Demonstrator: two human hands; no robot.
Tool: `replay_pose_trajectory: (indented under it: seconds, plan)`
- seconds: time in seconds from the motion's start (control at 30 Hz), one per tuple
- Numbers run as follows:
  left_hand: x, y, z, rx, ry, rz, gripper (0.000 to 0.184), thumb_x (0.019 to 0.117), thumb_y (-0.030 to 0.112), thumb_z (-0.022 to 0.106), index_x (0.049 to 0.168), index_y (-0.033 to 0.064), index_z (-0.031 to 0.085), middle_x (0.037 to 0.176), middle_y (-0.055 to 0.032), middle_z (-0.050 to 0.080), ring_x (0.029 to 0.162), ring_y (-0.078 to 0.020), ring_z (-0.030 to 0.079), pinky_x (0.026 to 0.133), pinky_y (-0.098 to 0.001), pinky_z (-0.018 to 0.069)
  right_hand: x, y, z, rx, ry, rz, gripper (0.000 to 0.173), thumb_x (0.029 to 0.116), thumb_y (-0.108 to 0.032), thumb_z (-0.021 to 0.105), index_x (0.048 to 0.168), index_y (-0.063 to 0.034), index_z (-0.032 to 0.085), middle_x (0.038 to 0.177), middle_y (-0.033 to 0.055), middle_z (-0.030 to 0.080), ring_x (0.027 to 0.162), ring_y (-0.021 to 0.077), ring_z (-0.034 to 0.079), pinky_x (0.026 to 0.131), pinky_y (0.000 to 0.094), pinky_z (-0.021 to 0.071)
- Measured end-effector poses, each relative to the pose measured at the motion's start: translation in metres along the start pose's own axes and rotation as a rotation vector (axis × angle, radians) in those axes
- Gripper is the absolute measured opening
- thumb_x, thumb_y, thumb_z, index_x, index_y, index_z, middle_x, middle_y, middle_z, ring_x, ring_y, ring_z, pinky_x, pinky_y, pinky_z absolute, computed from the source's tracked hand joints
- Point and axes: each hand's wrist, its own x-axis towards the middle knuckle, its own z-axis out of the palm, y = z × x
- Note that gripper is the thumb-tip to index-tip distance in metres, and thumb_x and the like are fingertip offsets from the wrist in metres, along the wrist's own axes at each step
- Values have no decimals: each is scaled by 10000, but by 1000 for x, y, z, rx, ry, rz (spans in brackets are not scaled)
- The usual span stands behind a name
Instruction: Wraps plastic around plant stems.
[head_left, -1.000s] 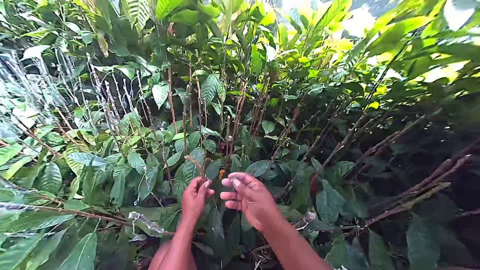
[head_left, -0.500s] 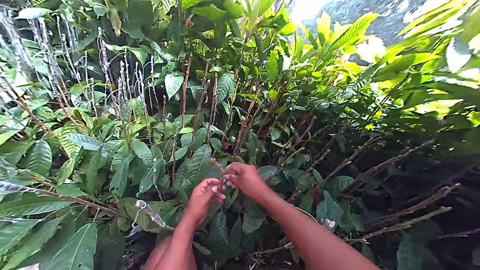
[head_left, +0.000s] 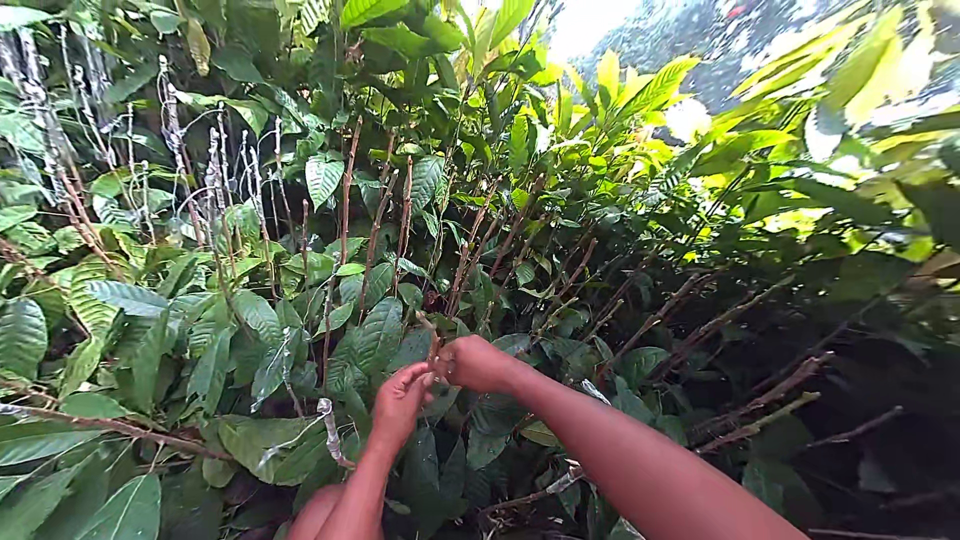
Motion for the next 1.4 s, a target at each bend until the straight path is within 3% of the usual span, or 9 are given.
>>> replay_pose_trajectory:
  seconds: [0.17,0.3,0.47,0.8,0.93,1.03,1.1,1.2,1.4]
  plan:
    - [11,8,-4,30,48,-62,150,1007,78,613,1083,-14,704,916,-41,719,678,-75,657,649,-228,578,-47,-1,3,64,-11,-29,228,1009,-156,600,1160,-62,743,1015,149,725,942,290,678,873,539,518]
    - [12,12,2,-52,-5,-170,175,1021,75,603,1131,-34,685,960,-78,742,718,-126,710,690,-274,617,-72,-4,10,157,-32,72,493,980,-120,637,1463,-106,537,987,129,683,842,249,646,815,476,534]
    - [12,12,5,-115,36,-162,153,1012,36,601,1107,-58,673,962,-98,746,743,-150,730,716,-287,630,-65,14,21,319,24,206,172,999,-185,643,1094,-63,719,966,82,675,869,179,615,803,425,498]
    - [8,10,1,-98,23,-114,151,1011,62,606,1094,-43,676,965,-79,740,746,-138,718,721,-288,624,-76,29,32,524,93,208,207,1044,-146,574,1180,-37,685,1068,47,727,955,102,664,892,339,525]
    - [5,11,3,-109,10,-124,148,1010,55,607,1097,-42,677,965,-82,744,745,-136,719,719,-278,621,-77,25,40,972,142,349,268,1083,-63,375,1210,1,601,964,59,716,794,99,683,729,259,559]
    - [5,9,5,-95,-3,-117,147,1008,61,610,1093,-38,677,966,-74,742,738,-127,713,710,-272,617,-76,20,47,1234,129,399,440,1138,-354,296,1199,-22,577,924,85,713,763,173,705,704,321,583]
    - [5,8,6,-87,-8,-115,150,1006,69,612,1092,-35,676,957,-70,741,736,-124,711,708,-270,616,-76,19,54,1224,127,332,405,1103,-390,458,1180,-14,587,927,80,700,778,166,704,715,311,592]
    - [4,9,6,-87,-15,-110,146,1009,65,606,1090,-34,676,961,-67,746,744,-127,717,718,-273,619,-77,20,63,1106,205,283,173,1003,-120,665,1107,10,615,856,57,682,708,119,673,671,259,578]
    - [8,9,4,-8,2,-105,164,1021,90,596,1096,-19,692,942,-45,743,731,-108,707,710,-261,613,-99,26,55,452,159,158,182,1017,-168,606,1092,-49,721,900,39,686,789,109,639,767,316,536]
